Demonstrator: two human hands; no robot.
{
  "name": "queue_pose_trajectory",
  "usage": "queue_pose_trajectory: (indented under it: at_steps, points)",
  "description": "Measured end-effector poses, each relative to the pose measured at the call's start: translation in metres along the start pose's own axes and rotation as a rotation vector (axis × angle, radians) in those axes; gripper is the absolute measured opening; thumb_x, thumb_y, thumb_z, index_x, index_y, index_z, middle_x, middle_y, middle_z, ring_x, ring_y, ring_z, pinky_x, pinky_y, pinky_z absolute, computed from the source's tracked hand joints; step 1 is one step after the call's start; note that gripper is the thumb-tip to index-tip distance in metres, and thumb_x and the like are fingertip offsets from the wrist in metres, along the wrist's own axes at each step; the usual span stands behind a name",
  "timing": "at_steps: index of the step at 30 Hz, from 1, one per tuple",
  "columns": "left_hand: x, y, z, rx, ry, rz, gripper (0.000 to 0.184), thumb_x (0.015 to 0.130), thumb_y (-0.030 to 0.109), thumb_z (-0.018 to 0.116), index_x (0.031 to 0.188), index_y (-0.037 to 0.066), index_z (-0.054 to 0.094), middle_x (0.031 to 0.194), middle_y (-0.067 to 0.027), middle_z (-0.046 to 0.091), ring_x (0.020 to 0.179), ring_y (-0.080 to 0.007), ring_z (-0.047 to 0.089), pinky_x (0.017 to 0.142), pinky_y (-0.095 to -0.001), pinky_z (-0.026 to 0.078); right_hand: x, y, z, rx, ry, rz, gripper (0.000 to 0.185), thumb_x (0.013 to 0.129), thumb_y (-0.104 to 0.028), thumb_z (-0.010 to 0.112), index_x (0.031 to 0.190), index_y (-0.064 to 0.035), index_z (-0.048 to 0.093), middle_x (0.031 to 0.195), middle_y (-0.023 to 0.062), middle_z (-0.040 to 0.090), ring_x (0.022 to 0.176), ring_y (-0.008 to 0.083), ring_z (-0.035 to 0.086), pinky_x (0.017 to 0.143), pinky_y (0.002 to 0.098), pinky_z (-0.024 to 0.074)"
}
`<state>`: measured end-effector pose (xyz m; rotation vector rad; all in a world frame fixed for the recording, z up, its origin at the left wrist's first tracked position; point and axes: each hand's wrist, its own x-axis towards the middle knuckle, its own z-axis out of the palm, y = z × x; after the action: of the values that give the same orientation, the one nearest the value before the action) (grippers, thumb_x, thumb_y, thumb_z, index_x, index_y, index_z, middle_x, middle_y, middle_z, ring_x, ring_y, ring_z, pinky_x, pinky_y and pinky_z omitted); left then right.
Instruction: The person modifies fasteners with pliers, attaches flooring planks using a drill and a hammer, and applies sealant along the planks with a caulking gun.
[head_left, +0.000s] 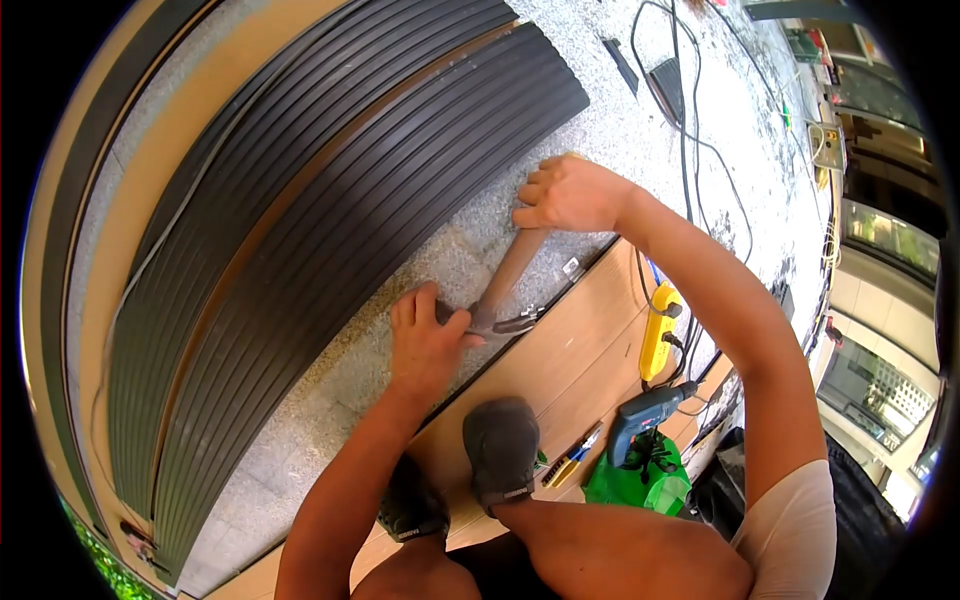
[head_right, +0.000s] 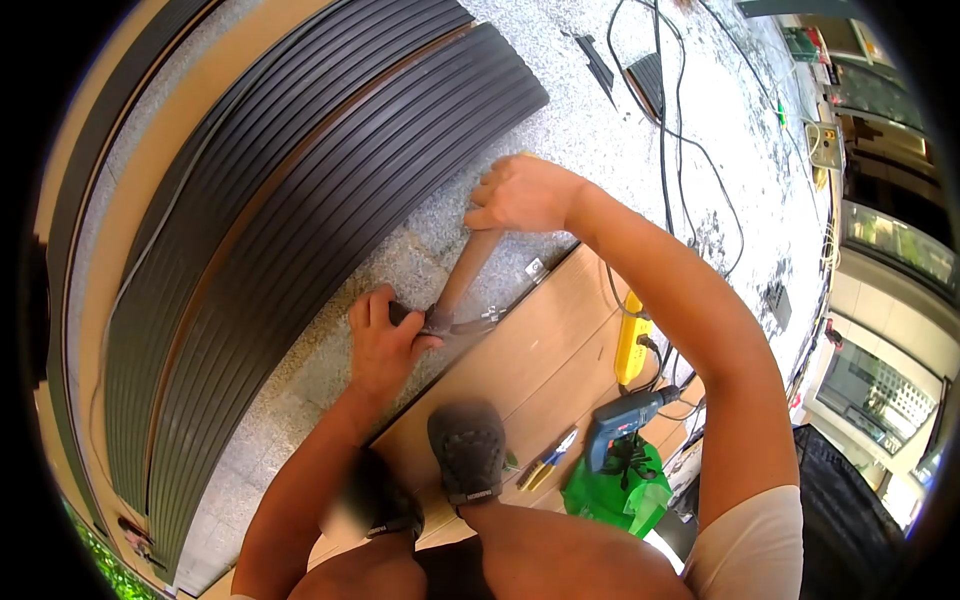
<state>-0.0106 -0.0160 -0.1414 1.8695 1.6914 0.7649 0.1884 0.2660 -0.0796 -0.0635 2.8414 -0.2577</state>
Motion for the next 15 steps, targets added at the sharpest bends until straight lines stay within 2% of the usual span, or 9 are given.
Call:
queue_pose_trajectory:
  at_steps: [4,9,11,12,14,15]
  points:
    - [-0.006,0.004,0.005,0.014,-0.061,0.000,0.039,0.078,0.040,0.082,0.102,0.012,0.071,0.126,-0.0134,0.054,0.118,-0.0375,0.049,0.102,-0.0547,0.037,0.011,0.001,-0.016,-0.037,-0.023,-0.041,0.003,0.088,-0.018,0.065,0.089,-0.0163,0.065,0.084,0.0016,0.066,0.084,0.0247,0.071,0.072,0.0379,0.0569]
    - [0.002,0.002,0.004,-0.012,0.031,0.005,0.041,0.079,0.036,0.083,0.107,0.010,0.069,0.126,-0.0129,0.055,0.119,-0.0365,0.050,0.102,-0.0540,0.037,-0.001,-0.003,-0.018,-0.015,-0.038,0.083,0.004,0.086,-0.019,0.065,0.086,-0.0154,0.065,0.083,0.0008,0.065,0.083,0.0245,0.070,0.072,0.0380,0.0567]
    - [0.010,0.002,-0.001,0.005,0.056,-0.023,0.044,0.079,0.028,0.085,0.115,0.009,0.067,0.130,-0.0134,0.055,0.122,-0.0371,0.051,0.102,-0.0547,0.039,-0.009,-0.008,-0.022,-0.008,-0.015,0.130,0.004,0.085,-0.018,0.066,0.086,-0.0152,0.064,0.082,0.0011,0.064,0.082,0.0249,0.070,0.072,0.0388,0.0569]
    - [0.015,0.002,-0.004,0.004,0.055,-0.013,0.044,0.079,0.028,0.085,0.115,0.009,0.067,0.130,-0.0134,0.055,0.122,-0.0371,0.051,0.102,-0.0547,0.039,-0.016,-0.010,-0.026,0.009,-0.014,0.191,0.006,0.083,-0.018,0.069,0.087,-0.0149,0.064,0.081,0.0014,0.064,0.081,0.0258,0.070,0.071,0.0396,0.0570]
    - [0.026,0.001,-0.009,0.048,0.105,0.031,0.046,0.081,0.017,0.085,0.122,0.009,0.065,0.134,-0.0143,0.055,0.123,-0.0384,0.051,0.100,-0.0539,0.043,-0.033,-0.019,-0.032,0.014,-0.012,0.259,0.009,0.082,-0.018,0.071,0.087,-0.0147,0.064,0.080,0.0017,0.063,0.080,0.0266,0.069,0.070,0.0403,0.0572]
    - [0.028,0.004,-0.011,0.044,0.106,0.039,0.046,0.081,0.017,0.085,0.122,0.009,0.065,0.134,-0.0143,0.055,0.123,-0.0384,0.051,0.100,-0.0539,0.043,-0.047,-0.031,-0.031,0.062,-0.029,0.395,0.012,0.080,-0.017,0.073,0.088,-0.0146,0.064,0.080,0.0023,0.062,0.080,0.0274,0.069,0.068,0.0408,0.0568]
